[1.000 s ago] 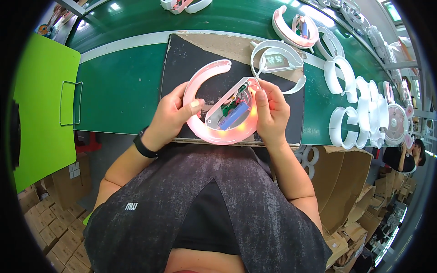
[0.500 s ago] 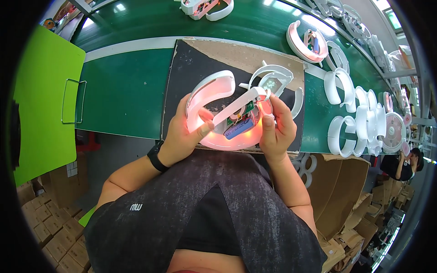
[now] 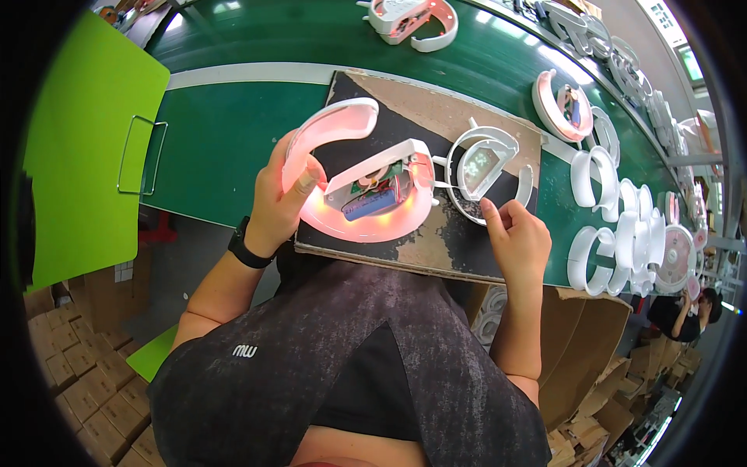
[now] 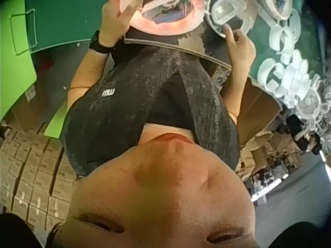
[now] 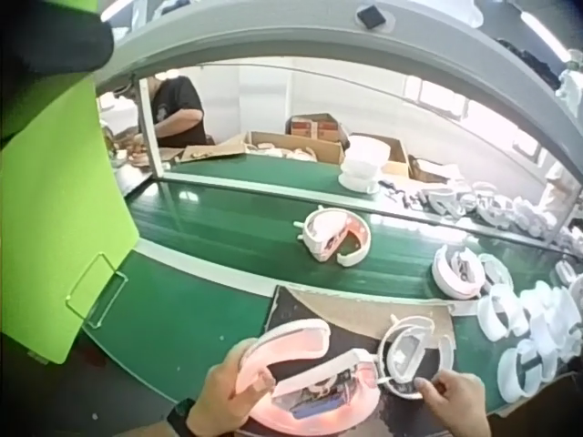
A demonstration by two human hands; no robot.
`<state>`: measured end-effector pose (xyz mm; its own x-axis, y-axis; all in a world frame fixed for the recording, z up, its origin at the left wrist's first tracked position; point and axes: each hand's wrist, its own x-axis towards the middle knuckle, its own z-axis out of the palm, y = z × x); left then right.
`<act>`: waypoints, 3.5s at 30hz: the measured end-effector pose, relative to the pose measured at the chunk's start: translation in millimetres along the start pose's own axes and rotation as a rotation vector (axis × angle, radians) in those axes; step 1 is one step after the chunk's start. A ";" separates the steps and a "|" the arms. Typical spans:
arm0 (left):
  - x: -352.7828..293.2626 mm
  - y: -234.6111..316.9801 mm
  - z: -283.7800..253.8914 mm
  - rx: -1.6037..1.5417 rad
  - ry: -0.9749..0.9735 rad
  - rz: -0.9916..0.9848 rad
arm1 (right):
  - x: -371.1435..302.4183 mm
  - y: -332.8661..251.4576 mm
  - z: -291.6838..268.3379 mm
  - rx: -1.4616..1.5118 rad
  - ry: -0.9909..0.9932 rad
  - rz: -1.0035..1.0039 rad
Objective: The person assembles circular LED lighting components by hand, fitting plastic casings and other assembly parts into circular light frames at an assembly line station.
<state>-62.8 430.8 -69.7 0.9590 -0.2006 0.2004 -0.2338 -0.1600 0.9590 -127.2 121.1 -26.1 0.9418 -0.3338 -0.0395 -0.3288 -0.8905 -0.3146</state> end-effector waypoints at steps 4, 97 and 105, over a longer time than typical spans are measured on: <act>-4.1 -5.1 -7.7 -0.008 0.033 0.037 | 15.5 8.6 -0.5 -0.098 -0.104 0.073; 37.6 5.9 74.9 0.315 -0.457 0.405 | -19.2 -36.5 83.0 0.573 0.169 -0.424; 33.4 5.8 80.2 0.373 -0.435 0.377 | -15.9 -34.4 85.3 0.618 0.212 -0.534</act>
<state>-45.0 345.6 -73.5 0.6678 -0.6654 0.3336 -0.6534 -0.3092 0.6910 -124.8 183.5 -95.5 0.9065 -0.0216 0.4217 0.3128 -0.6366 -0.7049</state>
